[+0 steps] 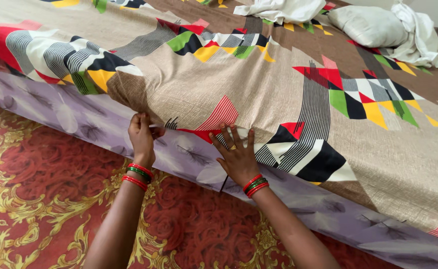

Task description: The person tucks the edges of a geometric-patterned bedsheet under the mattress of a low bed by hand, moving around the perimeter of the bed to smooth the fabric.

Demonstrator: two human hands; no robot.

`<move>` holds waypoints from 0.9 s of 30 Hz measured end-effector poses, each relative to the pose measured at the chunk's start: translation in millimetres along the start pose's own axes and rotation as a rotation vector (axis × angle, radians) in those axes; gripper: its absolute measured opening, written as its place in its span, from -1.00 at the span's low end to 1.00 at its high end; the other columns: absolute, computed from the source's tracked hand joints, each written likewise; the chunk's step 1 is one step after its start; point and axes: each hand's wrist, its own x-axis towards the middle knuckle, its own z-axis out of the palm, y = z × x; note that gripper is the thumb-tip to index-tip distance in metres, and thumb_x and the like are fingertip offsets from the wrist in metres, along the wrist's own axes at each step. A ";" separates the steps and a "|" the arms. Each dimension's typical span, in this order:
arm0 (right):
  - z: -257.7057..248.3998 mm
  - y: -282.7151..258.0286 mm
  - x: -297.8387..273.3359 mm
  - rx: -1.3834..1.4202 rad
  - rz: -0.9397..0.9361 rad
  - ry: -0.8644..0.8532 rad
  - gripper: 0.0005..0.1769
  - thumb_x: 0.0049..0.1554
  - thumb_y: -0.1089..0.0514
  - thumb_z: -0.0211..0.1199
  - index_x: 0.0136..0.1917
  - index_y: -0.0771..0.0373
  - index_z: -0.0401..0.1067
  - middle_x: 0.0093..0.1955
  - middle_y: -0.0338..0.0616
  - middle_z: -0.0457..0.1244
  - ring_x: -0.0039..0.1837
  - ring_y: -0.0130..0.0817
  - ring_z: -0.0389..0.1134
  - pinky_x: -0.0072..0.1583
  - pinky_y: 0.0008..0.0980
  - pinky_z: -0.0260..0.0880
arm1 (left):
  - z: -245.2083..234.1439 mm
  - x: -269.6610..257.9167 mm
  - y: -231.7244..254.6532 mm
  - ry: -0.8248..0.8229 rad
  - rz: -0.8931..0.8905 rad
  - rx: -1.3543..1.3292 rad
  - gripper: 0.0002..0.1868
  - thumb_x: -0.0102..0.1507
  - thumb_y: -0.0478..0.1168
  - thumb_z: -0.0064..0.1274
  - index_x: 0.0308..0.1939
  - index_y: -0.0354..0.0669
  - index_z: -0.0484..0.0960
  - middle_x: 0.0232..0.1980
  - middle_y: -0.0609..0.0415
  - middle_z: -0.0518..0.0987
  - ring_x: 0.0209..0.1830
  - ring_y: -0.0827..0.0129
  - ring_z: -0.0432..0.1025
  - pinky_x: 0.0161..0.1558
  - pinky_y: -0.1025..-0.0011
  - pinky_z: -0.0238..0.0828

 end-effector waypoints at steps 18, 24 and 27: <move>-10.7 -6.4 2.3 -0.008 -0.015 -0.019 0.05 0.10 -0.15 0.36 0.70 -0.16 -0.13 0.76 -0.09 -0.35 0.75 -0.21 -0.40 0.58 0.35 -0.38 | 9.6 16.2 -9.0 -0.109 0.202 -0.152 -0.58 0.46 -0.25 0.04 0.37 -0.09 0.32 -0.02 0.22 0.53 -0.21 0.58 0.41 -0.18 0.53 0.48; -11.3 -21.8 5.0 0.050 0.048 -0.067 0.18 0.03 -0.24 0.39 0.71 -0.06 -0.21 0.75 0.07 -0.42 0.74 -0.07 -0.46 0.57 0.36 -0.47 | -2.8 7.4 31.9 -0.124 0.059 0.602 -0.71 0.55 -0.07 -0.15 -0.02 -0.26 0.42 -0.37 0.09 0.55 -0.39 0.27 0.57 -0.32 0.34 0.55; -8.7 -21.3 3.9 0.046 0.042 -0.052 0.19 0.04 -0.25 0.39 0.71 -0.05 -0.21 0.75 0.08 -0.42 0.75 -0.07 -0.46 0.58 0.34 -0.50 | -3.2 -8.0 96.4 0.031 0.096 1.496 -0.67 0.56 0.03 -0.13 0.08 -0.17 0.48 -0.17 -0.10 0.56 -0.19 -0.03 0.54 -0.20 0.07 0.45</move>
